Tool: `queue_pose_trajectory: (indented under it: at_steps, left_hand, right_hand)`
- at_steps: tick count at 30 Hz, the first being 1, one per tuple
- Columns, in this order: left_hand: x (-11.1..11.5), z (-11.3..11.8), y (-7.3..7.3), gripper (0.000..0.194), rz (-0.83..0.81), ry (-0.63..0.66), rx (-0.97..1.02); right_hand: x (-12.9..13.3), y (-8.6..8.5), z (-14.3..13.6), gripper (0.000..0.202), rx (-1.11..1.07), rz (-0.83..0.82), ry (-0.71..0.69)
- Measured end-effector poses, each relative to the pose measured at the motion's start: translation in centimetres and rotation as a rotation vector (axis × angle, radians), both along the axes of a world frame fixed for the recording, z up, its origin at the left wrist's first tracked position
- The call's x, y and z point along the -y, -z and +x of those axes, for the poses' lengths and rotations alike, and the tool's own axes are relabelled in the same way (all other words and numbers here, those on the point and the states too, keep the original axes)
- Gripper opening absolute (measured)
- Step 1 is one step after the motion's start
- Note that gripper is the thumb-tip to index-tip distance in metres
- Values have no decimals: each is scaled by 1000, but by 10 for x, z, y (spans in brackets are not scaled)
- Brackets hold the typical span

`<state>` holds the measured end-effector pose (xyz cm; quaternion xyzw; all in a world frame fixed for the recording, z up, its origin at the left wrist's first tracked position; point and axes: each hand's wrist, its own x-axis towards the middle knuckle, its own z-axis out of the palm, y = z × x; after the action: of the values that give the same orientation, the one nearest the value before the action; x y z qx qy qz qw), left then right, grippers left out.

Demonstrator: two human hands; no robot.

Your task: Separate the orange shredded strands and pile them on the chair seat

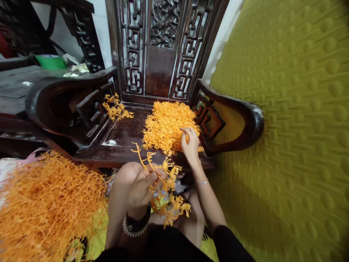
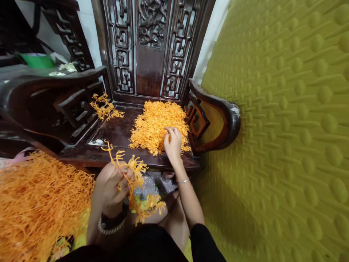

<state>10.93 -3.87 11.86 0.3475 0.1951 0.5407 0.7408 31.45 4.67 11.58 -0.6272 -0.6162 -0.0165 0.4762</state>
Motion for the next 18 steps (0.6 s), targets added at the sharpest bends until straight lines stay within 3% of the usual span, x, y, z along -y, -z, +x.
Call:
queue_pose_trajectory:
  at_steps: [1, 3, 5, 7, 12, 18]
  left_hand:
    - [0, 0, -2, 48, -2, 13, -5]
    - [0, 1, -3, 48, -9, 54, -14]
    - [-1, 2, -2, 43, -15, 96, -23]
    - [-2, 2, -1, 37, -20, 131, -30]
    - [-3, 1, 0, 34, 6, 200, -61]
    - [5, 3, -16, 40, 94, 416, -124]
  right_hand:
    - [12, -4, -5, 24, -75, 26, -76]
    - [40, -16, -14, 26, -264, -33, -373]
    - [68, -30, -21, 45, -407, -178, -724]
    - [90, -42, -25, 57, -437, -270, -892]
    - [114, -55, -31, 16, -575, -346, -788]
    - [128, -61, -38, 21, -1135, -480, -902]
